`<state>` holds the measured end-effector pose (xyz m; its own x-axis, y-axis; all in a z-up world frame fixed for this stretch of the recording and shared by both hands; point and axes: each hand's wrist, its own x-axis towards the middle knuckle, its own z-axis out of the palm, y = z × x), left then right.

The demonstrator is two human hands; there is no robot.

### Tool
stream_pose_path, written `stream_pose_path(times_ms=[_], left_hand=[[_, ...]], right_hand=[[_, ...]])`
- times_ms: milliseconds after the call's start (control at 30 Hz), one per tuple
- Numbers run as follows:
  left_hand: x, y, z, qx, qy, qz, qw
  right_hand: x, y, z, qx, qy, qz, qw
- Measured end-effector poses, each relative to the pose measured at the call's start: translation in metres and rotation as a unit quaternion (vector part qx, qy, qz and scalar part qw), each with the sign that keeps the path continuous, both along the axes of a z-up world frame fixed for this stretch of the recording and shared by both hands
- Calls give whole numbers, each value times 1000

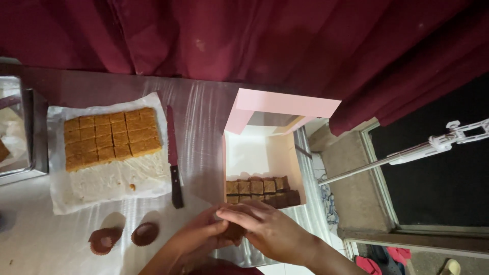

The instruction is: The person picks up cut brown cake squares one at a time from a parchment-lined tray and places each into a brown paper cup, then arranges the filled cups inside a pink gift box. The person repeats this pick-cup-place cycle across the table, moving cups aside as they work.

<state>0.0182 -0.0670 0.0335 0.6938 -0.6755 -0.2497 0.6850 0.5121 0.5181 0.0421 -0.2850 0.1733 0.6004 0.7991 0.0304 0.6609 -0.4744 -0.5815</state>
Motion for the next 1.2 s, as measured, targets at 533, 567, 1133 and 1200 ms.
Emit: stream_pose_path(times_ms=[533, 567, 1133, 1200], left_hand=[[48, -28, -29, 17, -2, -55, 998], [49, -25, -36, 82, 0, -33, 996], [32, 17, -11, 292, 39, 13, 956], [33, 16, -12, 288, 52, 18, 956]], right_hand=[[43, -48, -26, -4, 78, -79, 994], [52, -53, -24, 20, 53, -107, 993], [146, -128, -114, -348, -83, -123, 926], [144, -126, -120, -403, -120, -121, 899]])
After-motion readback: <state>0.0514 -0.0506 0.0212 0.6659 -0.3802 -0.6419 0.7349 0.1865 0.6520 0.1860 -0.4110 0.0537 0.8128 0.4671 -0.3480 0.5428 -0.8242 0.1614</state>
